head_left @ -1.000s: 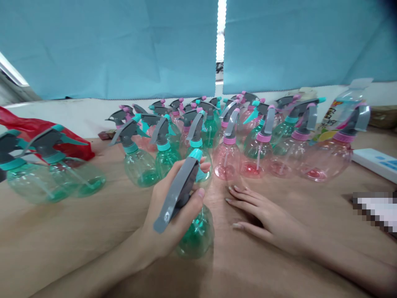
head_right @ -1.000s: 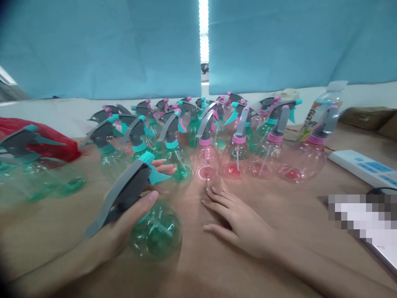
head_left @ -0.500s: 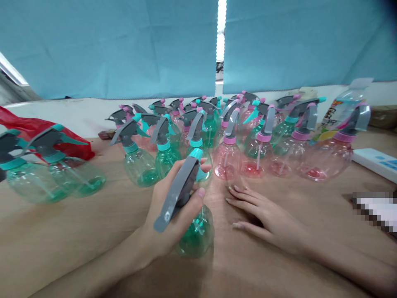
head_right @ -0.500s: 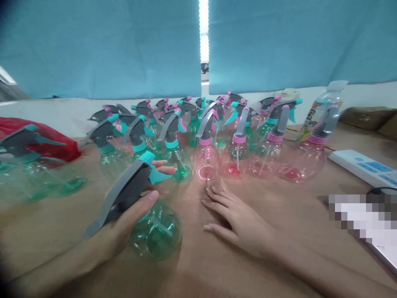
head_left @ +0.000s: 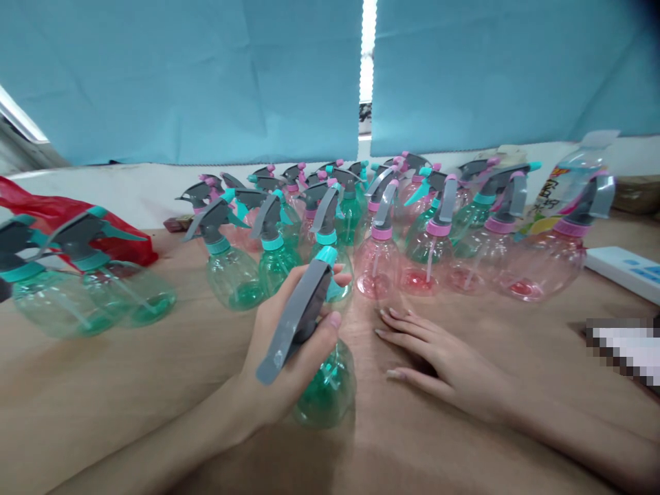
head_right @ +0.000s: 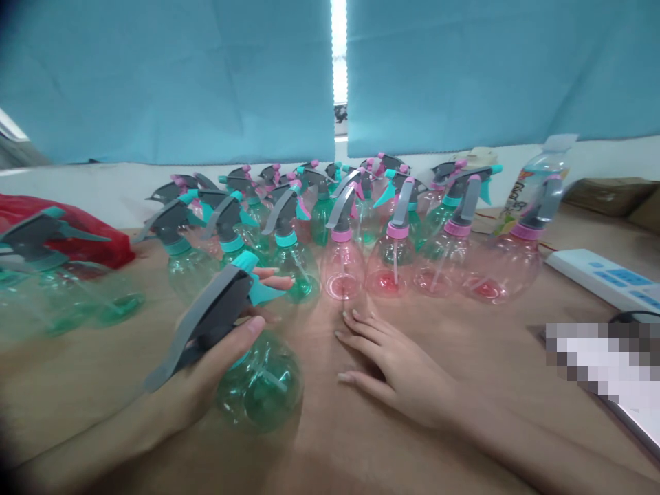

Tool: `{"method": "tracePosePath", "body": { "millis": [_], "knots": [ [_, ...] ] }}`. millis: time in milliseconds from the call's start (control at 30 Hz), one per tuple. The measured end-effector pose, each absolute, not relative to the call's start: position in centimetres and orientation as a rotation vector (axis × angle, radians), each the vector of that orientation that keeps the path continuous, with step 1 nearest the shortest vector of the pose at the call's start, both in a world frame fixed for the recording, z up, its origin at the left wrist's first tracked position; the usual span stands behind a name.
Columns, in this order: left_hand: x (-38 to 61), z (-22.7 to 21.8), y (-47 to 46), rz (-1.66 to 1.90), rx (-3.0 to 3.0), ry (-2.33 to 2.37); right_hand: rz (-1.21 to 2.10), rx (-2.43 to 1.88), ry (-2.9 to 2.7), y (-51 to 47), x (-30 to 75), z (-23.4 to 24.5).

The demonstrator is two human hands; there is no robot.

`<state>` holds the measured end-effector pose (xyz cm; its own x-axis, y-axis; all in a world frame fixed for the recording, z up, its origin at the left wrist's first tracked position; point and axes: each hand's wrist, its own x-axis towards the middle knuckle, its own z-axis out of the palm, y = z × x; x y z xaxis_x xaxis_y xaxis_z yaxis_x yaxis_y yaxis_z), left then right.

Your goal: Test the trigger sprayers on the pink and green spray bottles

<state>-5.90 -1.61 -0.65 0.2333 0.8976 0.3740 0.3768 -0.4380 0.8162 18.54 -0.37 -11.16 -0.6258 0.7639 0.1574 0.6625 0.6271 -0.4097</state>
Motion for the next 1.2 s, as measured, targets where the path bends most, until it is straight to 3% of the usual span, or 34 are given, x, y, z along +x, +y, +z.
{"method": "tracePosePath", "body": {
  "millis": [900,1200],
  "knots": [
    [-7.0,-2.0,-1.2,1.069,1.927,1.169,0.442,-1.142,-2.546,-0.3,18.7,-11.4],
    [-5.6,-0.7,-1.5,1.206,1.889,1.225,0.454,-1.132,-2.519,-0.2,18.5,-11.4]
  ]
}}
